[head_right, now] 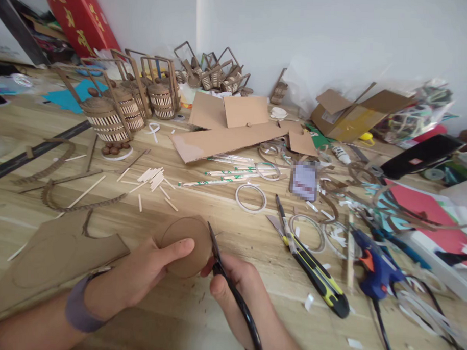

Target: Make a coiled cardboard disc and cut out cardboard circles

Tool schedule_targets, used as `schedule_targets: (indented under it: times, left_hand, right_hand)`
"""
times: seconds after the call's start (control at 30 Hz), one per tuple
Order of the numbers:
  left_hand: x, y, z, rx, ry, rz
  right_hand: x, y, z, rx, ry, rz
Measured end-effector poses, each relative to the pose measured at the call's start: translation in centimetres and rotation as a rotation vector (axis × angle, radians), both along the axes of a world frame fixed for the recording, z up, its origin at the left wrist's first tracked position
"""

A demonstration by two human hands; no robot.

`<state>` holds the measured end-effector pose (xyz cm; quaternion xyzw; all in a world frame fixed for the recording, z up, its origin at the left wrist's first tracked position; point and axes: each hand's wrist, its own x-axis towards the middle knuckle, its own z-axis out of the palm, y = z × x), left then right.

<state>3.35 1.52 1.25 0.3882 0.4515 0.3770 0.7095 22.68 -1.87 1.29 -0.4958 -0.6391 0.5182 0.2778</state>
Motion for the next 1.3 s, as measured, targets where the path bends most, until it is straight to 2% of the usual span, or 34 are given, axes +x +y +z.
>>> schedule_targets:
  times: [0.23,0.4,0.7,0.93,1.3]
  left_hand:
    - [-0.17,0.0,0.13,0.047,0.003,-0.067]
    - [-0.04,0.13,0.67,0.023,0.015,-0.05]
    - [-0.08,0.13,0.73,0.026,0.011,-0.042]
    - [-0.08,0.28,0.3,0.025,-0.016,-0.016]
    - [-0.3,0.2,-0.13,0.027,-0.022,-0.027]
  right_hand:
    - [-0.11,-0.42,-0.43,-0.057,0.045,-0.05]
    - [-0.16,-0.4,-0.11,-0.057,0.037,-0.056]
    - [0.02,-0.45,0.09,-0.038,0.055,-0.041]
    - [-0.15,-0.37,0.18,0.027,0.023,-0.06]
    - [-0.06,-0.28,0.15,0.016,0.029,-0.047]
